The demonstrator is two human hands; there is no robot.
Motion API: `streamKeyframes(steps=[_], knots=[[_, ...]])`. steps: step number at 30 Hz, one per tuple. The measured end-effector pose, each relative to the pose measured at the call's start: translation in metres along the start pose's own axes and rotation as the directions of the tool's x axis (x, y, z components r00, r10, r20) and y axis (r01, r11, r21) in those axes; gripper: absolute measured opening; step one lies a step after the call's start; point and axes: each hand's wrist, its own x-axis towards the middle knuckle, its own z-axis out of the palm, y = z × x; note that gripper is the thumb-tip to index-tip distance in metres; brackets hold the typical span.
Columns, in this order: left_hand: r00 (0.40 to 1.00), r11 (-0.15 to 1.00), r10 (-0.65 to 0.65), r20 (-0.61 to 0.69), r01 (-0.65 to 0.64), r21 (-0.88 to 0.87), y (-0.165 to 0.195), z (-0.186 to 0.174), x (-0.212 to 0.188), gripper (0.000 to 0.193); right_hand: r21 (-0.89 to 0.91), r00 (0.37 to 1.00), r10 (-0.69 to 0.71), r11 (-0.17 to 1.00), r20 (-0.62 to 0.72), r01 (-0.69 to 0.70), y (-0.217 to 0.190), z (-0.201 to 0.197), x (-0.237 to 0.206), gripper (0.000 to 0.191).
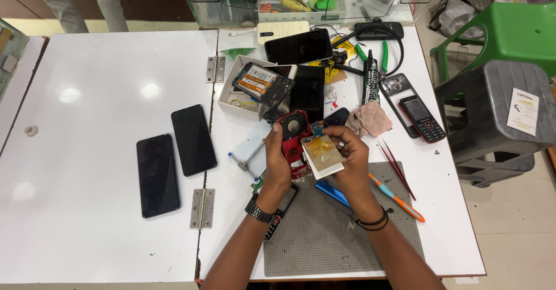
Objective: The person pries open the back cover of a small red mobile phone, removes the internal board and battery, and handles the keypad and housing parts on a repair mat. They then pick up another keypad phone and hold both devices while working at the bench.
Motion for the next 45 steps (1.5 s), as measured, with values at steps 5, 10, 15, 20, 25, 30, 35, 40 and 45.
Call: streamKeyframes(steps=[5, 10, 15, 20, 25, 30, 35, 40, 45], knots=[[0.999, 0.999, 0.038, -0.029, -0.037, 0.014, 0.009, 0.005, 0.001, 0.063, 0.059, 0.997, 0.030, 0.998, 0.068, -0.034, 0.002, -0.001, -0.001, 0.025], [0.996, 0.999, 0.031, -0.080, -0.032, -0.011, 0.015, 0.005, 0.002, 0.062, -0.005, 0.992, 0.069, 0.998, 0.103, -0.069, 0.004, 0.000, -0.004, 0.018], [0.994, 1.000, 0.021, -0.103, -0.023, -0.014, 0.016, 0.002, 0.004, 0.062, 0.080, 0.965, 0.160, 0.980, 0.210, -0.180, 0.007, -0.009, 0.002, 0.023], [0.994, 0.995, 0.092, -0.067, -0.090, 0.033, 0.013, 0.001, 0.002, 0.064, -0.059, 0.962, 0.188, 0.982, 0.199, -0.180, 0.001, -0.005, 0.003, 0.023], [0.992, 0.991, 0.126, -0.009, -0.125, 0.046, 0.015, 0.003, -0.001, 0.063, -0.196, 0.978, 0.181, 0.968, 0.104, -0.159, -0.015, 0.006, -0.001, 0.014], [0.978, 0.975, 0.198, 0.070, -0.204, 0.087, 0.019, 0.006, -0.004, 0.064, -0.209, 0.992, 0.115, 0.973, 0.058, -0.101, -0.026, 0.010, -0.003, 0.013], [0.958, 0.954, 0.267, 0.103, -0.278, 0.115, 0.019, 0.007, -0.007, 0.068, -0.246, 0.987, 0.130, 0.964, 0.094, -0.104, -0.021, 0.008, -0.002, 0.014], [0.956, 0.951, 0.278, 0.094, -0.287, 0.110, 0.019, 0.005, -0.006, 0.069, -0.126, 0.982, 0.130, 0.986, 0.136, -0.113, -0.010, 0.004, -0.001, 0.012], [0.953, 0.950, 0.280, 0.112, -0.292, 0.111, 0.019, 0.007, -0.008, 0.070, -0.075, 0.984, 0.083, 0.995, 0.157, -0.072, -0.007, 0.001, 0.000, 0.017]])
